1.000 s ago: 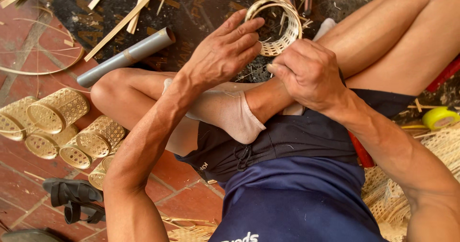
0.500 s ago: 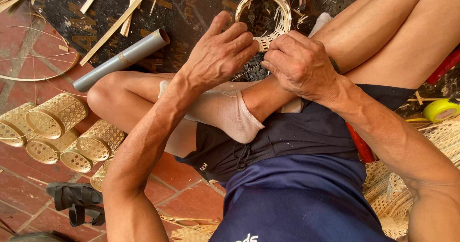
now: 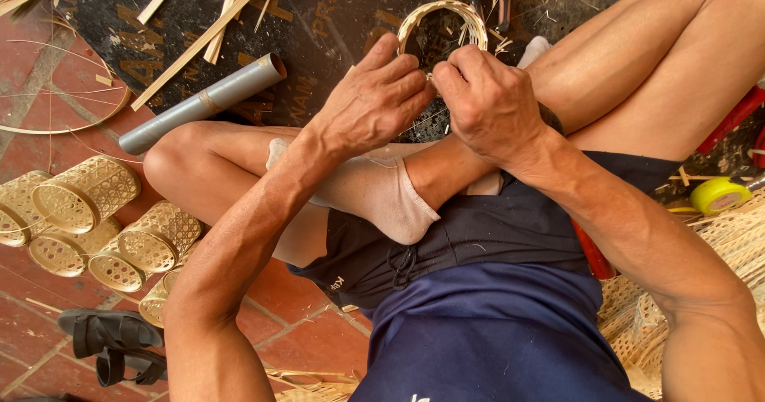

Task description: The person sits on the floor assembling a woven bamboo basket. They fit a perforated woven bamboo sheet around a cylindrical form, press a bamboo rim ring into place, and trim excess bamboo strips from the edge using shears while holding the round base.

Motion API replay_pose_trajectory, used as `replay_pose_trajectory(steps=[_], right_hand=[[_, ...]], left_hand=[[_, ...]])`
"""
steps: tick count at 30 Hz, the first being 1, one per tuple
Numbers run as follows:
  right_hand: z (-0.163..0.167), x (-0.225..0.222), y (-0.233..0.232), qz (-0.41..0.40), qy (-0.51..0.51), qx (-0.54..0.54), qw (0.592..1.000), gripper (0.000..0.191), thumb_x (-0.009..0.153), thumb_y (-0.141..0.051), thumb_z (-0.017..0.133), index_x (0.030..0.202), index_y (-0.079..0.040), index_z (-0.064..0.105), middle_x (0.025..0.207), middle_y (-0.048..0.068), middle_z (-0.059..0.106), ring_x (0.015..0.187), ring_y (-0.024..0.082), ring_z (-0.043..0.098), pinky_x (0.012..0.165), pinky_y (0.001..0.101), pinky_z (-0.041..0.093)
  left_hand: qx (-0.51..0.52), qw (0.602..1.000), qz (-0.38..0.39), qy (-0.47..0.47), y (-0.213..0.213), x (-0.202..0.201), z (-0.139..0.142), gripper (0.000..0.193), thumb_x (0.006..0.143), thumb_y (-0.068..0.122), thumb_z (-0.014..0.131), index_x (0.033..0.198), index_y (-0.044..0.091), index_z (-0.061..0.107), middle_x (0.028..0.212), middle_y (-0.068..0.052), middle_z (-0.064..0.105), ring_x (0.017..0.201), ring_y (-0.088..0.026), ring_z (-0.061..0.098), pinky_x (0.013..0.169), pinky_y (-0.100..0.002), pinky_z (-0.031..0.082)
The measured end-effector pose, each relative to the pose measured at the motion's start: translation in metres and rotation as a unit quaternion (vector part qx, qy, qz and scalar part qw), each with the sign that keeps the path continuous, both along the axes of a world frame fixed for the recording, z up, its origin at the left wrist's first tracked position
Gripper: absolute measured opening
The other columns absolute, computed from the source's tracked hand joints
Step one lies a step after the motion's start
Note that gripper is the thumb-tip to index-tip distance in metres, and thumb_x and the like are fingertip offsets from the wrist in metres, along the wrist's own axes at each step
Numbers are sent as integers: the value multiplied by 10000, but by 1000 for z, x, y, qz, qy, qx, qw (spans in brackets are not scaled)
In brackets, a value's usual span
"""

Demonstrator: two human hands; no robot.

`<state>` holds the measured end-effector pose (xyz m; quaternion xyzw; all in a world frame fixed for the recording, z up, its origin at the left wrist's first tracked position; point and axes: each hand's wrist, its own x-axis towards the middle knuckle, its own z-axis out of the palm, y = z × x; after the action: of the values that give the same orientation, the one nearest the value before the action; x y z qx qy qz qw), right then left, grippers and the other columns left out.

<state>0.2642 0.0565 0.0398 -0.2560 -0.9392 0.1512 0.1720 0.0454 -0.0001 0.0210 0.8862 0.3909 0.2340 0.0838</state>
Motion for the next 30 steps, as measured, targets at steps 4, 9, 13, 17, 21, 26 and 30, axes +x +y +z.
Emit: replay_pose_trajectory(steps=[4,9,13,17,21,26,30], right_hand=[[-7,-17,6,-7,-76,-18,997,52,965,14,634,932,-11,600,863,103,568,721,196,628,553,321,520],[-7,-23,20,8,-133,-44,990,110,897,1,650,809,-53,613,749,67,598,673,186,622,491,346,497],[-1,-11,31,40,-138,-51,988,102,825,-32,705,779,-87,633,758,37,611,763,220,635,561,372,496],[3,-7,38,72,-61,-110,989,81,905,-84,764,896,-78,684,856,39,631,831,227,624,644,379,491],[7,-6,42,81,-97,-129,984,77,897,-93,778,910,-93,702,861,33,619,862,244,625,651,394,485],[14,-5,48,106,-106,-149,977,78,916,-59,753,972,-93,711,861,34,613,856,225,627,665,360,510],[19,-7,55,120,-118,-180,969,73,851,-55,758,873,-70,691,843,44,607,843,249,627,634,395,504]], left_hand=[[-1,1000,-1,-8,2,1,-1,157,897,139,692,978,4,692,942,-87,641,1005,-257,605,1039,-449,451],[-2,1000,11,-4,4,0,0,128,955,127,682,1009,11,686,928,-82,620,991,-247,595,1058,-439,452],[-5,999,1,-38,5,-4,0,158,908,144,660,985,8,677,875,-56,576,918,-229,571,1024,-445,451],[-18,999,0,-37,5,-7,-6,151,925,157,648,976,16,664,871,-45,549,927,-221,569,1038,-430,451],[-2,999,3,-36,3,-9,-10,183,900,127,620,998,-19,671,905,-41,539,955,-217,559,1086,-430,440],[-11,999,3,-35,1,-8,-9,213,894,127,633,1023,-38,673,905,-55,557,956,-236,559,1094,-468,441],[-16,999,3,-41,1,-7,-8,255,884,126,640,1057,-60,671,985,-85,595,1002,-261,576,1094,-495,440]])
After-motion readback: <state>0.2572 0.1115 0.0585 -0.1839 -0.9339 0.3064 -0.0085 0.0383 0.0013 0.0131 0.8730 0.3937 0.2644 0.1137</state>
